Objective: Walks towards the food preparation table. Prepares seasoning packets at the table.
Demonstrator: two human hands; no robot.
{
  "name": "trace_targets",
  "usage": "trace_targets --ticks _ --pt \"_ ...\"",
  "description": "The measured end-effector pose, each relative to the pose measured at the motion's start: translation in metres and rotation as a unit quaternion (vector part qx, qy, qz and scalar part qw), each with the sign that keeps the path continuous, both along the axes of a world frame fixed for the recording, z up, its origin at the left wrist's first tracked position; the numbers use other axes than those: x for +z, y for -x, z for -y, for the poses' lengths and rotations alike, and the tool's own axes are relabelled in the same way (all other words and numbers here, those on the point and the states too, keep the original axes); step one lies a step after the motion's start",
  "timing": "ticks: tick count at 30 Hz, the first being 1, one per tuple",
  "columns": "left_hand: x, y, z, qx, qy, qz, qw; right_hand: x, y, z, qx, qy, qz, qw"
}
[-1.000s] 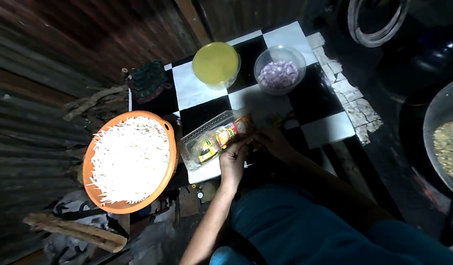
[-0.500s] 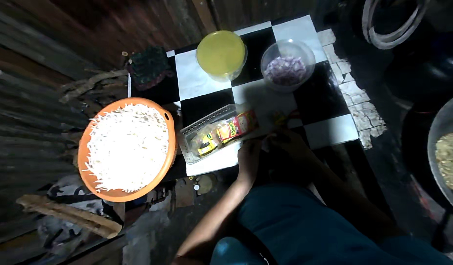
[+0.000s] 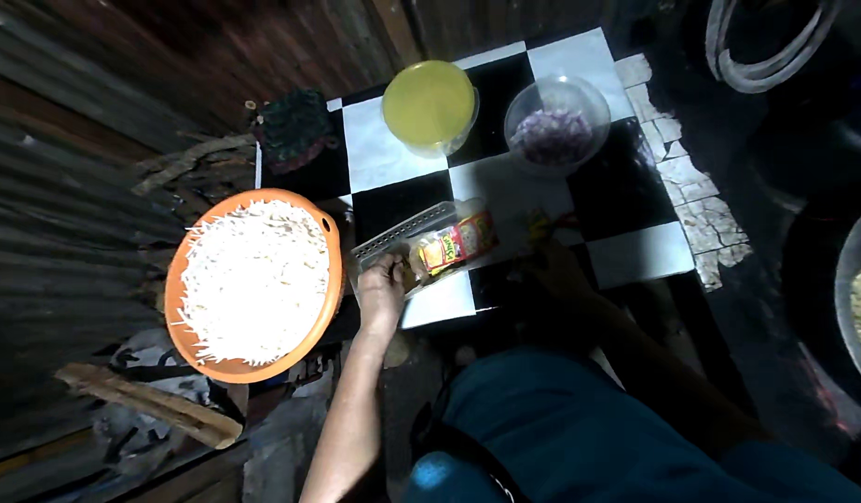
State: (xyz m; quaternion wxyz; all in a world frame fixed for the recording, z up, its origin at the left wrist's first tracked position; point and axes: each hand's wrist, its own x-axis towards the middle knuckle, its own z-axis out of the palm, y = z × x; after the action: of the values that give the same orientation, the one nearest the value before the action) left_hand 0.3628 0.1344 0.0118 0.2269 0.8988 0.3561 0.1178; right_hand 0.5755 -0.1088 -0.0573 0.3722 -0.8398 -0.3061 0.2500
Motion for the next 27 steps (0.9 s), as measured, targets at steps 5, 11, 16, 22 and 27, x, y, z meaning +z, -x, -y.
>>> trace_targets --ticks 5,11,16,22,27 --pt "-0.003 -0.004 0.000 -0.039 -0.013 0.019 0.999 -0.009 -0.022 0.020 -0.025 0.036 0.156 0.987" --pt "-0.012 -0.037 0.003 -0.218 0.068 -0.051 0.972 -0.012 -0.028 0.022 -0.010 0.115 0.172 0.978" --pt "-0.029 -0.053 -0.007 -0.206 0.080 -0.148 0.964 -0.020 -0.029 0.021 -0.029 0.053 0.234 0.970" --pt "-0.013 -0.043 -0.018 -0.089 0.151 -0.049 0.983 -0.042 -0.046 0.022 -0.002 0.072 0.268 0.961" --pt "-0.005 -0.031 -0.030 -0.011 0.222 0.016 0.975 -0.024 -0.043 0.022 0.031 0.109 0.283 0.952"
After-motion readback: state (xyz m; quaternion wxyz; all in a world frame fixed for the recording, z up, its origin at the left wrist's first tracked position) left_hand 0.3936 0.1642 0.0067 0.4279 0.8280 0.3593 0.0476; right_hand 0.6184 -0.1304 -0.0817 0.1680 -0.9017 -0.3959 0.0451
